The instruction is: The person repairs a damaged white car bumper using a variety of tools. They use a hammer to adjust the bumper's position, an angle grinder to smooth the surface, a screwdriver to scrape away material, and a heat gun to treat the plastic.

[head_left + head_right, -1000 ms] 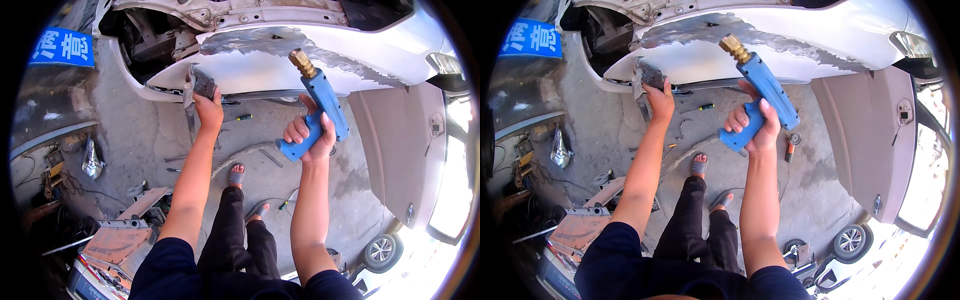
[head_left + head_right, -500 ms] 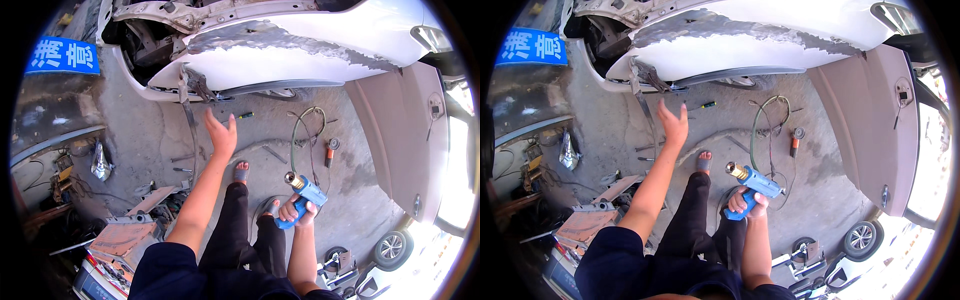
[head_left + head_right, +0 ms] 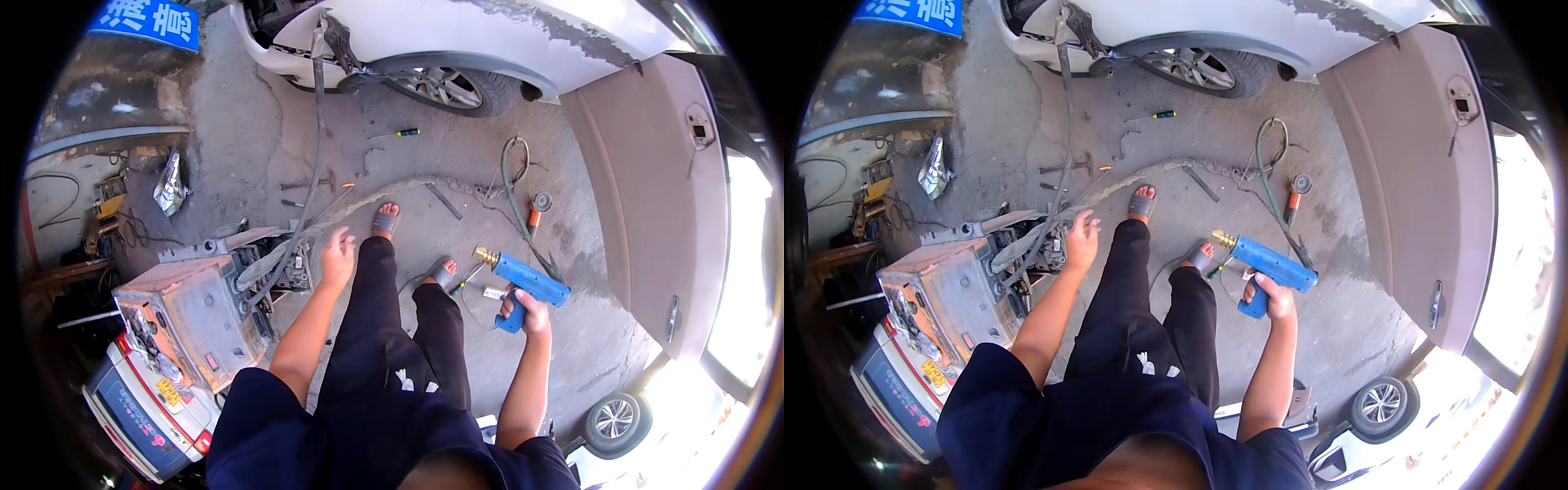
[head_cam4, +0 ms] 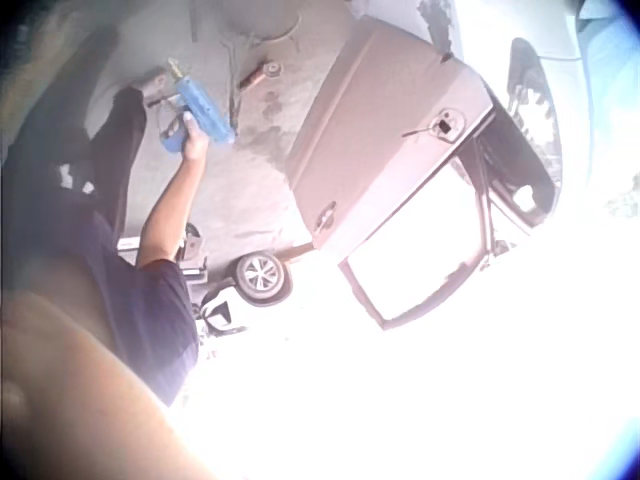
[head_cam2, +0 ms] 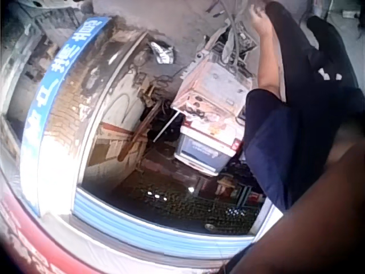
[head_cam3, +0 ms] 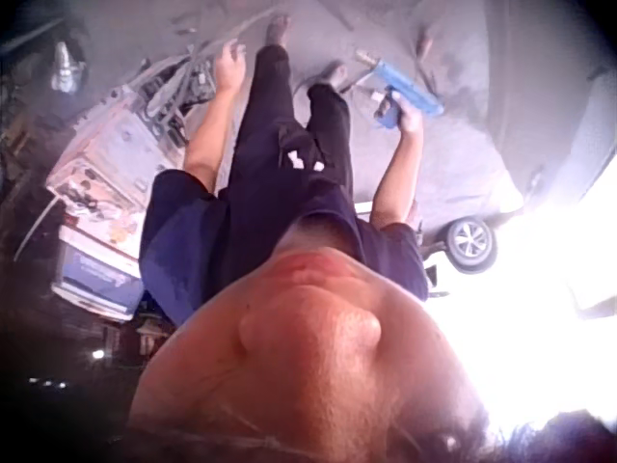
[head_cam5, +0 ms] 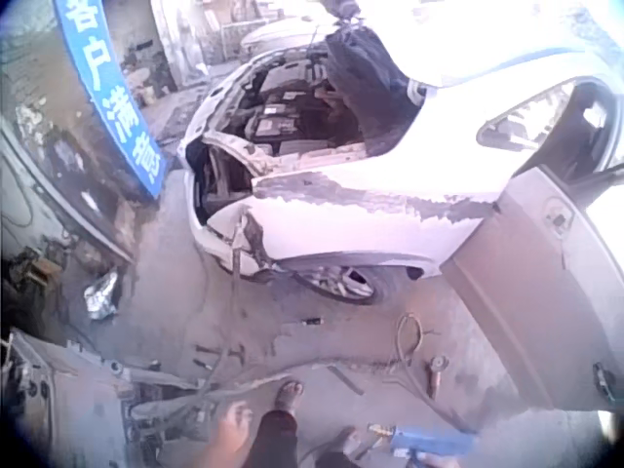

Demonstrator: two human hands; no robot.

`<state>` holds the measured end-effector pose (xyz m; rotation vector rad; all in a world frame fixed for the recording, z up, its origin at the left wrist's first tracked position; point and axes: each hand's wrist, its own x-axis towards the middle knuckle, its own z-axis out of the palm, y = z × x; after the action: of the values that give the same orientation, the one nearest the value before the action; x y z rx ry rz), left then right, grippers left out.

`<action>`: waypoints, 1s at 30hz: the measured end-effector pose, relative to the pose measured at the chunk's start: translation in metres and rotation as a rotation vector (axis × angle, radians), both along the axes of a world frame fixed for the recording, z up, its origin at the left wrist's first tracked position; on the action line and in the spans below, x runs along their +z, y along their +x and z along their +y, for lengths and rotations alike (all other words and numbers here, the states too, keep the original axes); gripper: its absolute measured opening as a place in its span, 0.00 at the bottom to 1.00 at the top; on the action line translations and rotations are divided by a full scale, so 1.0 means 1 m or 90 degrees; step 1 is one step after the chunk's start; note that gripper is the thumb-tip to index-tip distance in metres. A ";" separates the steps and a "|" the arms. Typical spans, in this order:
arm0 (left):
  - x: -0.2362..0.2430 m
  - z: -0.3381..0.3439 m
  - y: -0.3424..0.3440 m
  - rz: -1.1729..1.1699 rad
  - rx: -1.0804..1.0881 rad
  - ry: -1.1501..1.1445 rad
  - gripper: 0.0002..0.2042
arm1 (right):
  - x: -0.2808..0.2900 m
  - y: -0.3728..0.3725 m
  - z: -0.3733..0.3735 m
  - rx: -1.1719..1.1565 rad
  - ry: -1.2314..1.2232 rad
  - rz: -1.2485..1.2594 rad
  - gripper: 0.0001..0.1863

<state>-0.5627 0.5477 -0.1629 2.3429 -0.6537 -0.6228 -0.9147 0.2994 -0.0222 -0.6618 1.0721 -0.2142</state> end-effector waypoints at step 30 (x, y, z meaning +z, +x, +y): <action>0.247 0.280 -0.187 0.973 0.567 -1.084 0.13 | 0.146 0.164 0.395 0.835 -0.873 -0.531 0.41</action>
<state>-0.7500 0.8282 0.0839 0.0864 0.5105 -0.6847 -0.7507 0.6943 0.1238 -2.0967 -0.6110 -0.0139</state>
